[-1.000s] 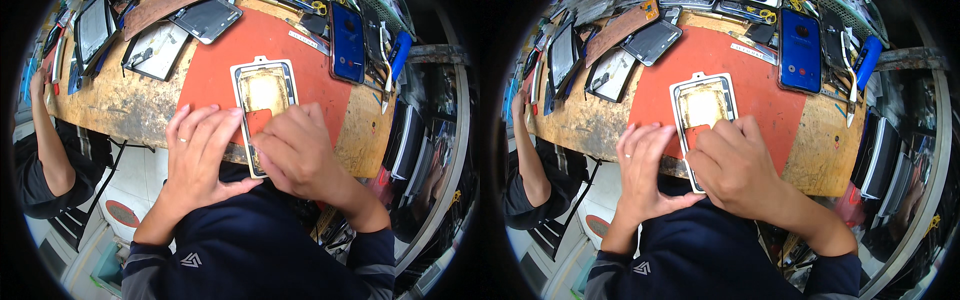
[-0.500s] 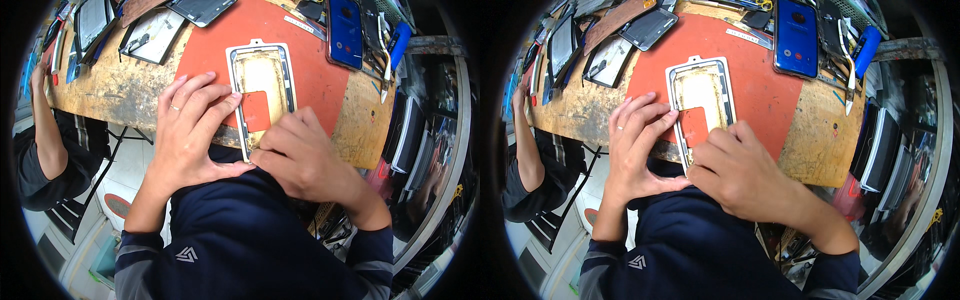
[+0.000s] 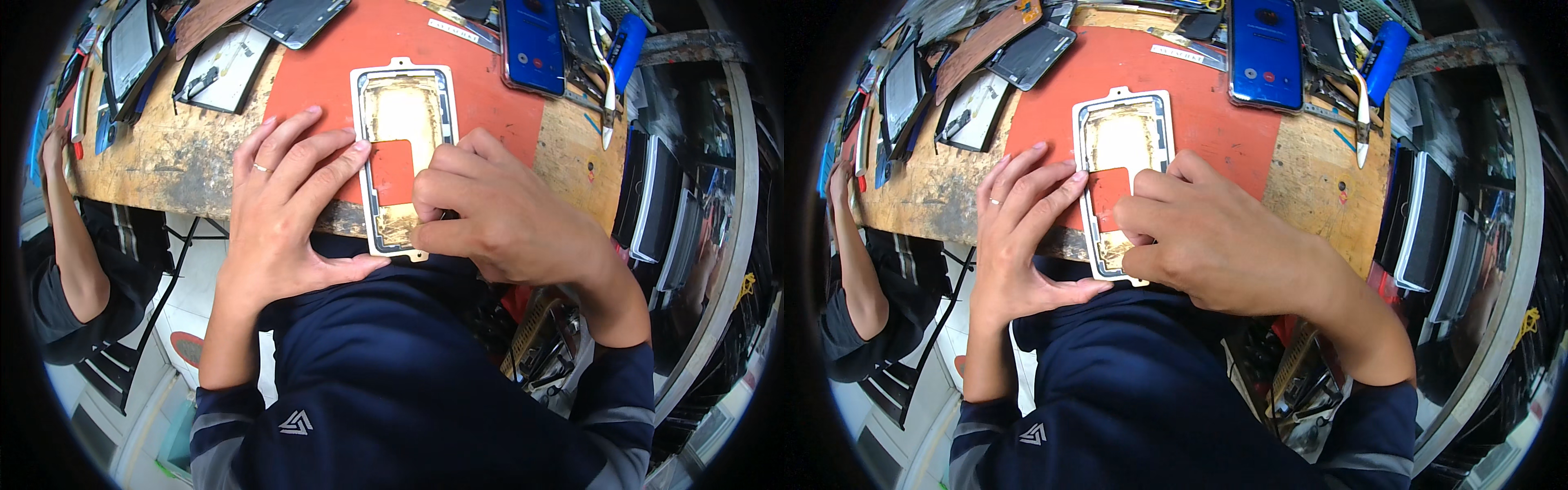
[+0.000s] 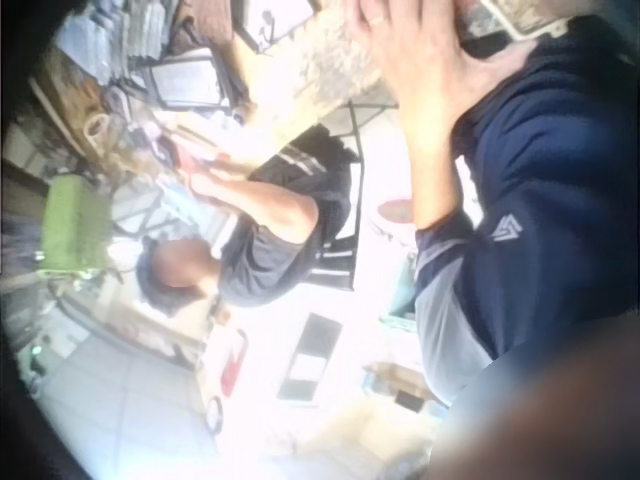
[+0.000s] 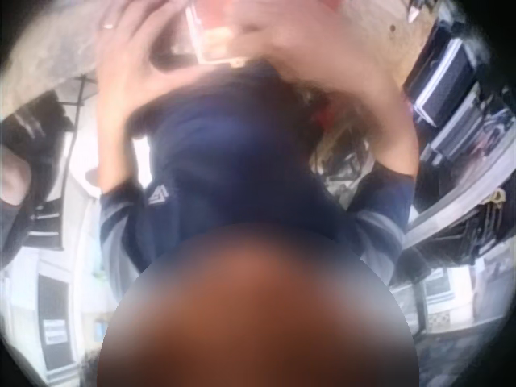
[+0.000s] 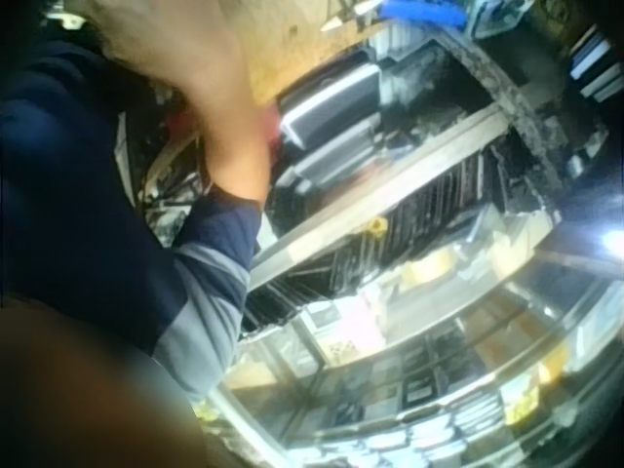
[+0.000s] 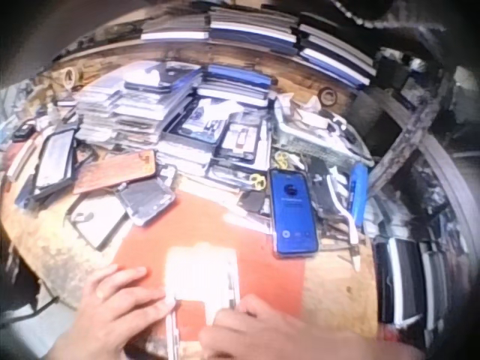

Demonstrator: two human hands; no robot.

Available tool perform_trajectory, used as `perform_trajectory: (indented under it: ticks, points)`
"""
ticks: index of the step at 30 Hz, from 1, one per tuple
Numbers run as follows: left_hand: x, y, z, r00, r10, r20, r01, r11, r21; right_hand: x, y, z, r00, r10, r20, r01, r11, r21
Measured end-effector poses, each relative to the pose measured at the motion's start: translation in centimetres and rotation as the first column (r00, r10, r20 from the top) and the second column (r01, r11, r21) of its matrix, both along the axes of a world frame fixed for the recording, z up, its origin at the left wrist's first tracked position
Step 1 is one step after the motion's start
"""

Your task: The person works on a disassembled phone chassis, using a metal scraper and a blue heat gun to remove adhesive residue. They then use tweezers to place small components into the chassis and handle a blue smartphone, occasionally touching its screen. The workspace is cluttered with tools and phone parts.

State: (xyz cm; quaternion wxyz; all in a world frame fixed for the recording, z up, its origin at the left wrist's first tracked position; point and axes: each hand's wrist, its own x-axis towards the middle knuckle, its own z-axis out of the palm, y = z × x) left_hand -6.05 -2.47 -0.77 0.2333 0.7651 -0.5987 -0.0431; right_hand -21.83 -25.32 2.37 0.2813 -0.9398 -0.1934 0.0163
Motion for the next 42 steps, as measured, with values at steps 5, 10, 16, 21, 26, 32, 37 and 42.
perform_trajectory:
  ticks: [5,10,16,21,26,32,37,42]
  points:
    - [-0.1,-0.2,0.0,1.0,0.002,0.008,-0.002,1.0,-0.018,-0.8,-0.7,0.3,1.0,-0.001,0.005,0.002,0.999,-0.044]
    - [-0.1,-0.2,0.2,1.0,-0.006,0.024,0.006,1.0,-0.014,-1.2,-0.9,0.7,0.999,0.007,0.046,-0.003,0.995,-0.099]
    - [-0.7,0.4,0.0,0.999,0.003,0.045,-0.003,1.0,-0.004,-2.1,-2.2,2.0,0.989,-0.047,0.14,0.081,0.967,-0.242]
    - [-2.9,1.6,-0.7,0.999,-0.014,-0.035,0.01,0.994,-0.108,-3.8,-3.7,1.1,0.912,-0.342,0.227,0.378,0.914,-0.143]
    - [-6.0,0.9,-0.8,0.999,-0.039,-0.002,0.039,0.989,-0.143,-5.6,-2.4,-1.9,0.793,-0.576,0.198,0.579,0.814,0.05]
    - [-7.8,-1.5,-1.8,0.962,-0.051,0.269,0.091,0.986,-0.138,-6.7,0.1,-4.3,0.545,-0.794,0.27,0.749,0.605,0.269]
    - [-8.2,-1.1,-2.9,0.978,-0.092,0.186,0.155,0.919,-0.363,-7.5,1.2,-4.8,0.551,-0.766,0.331,0.726,0.636,0.263]
    - [-8.1,1.8,-3.4,0.927,-0.374,0.037,0.359,0.852,-0.382,-7.6,1.1,-5.3,0.546,-0.745,0.383,0.73,0.648,0.218]
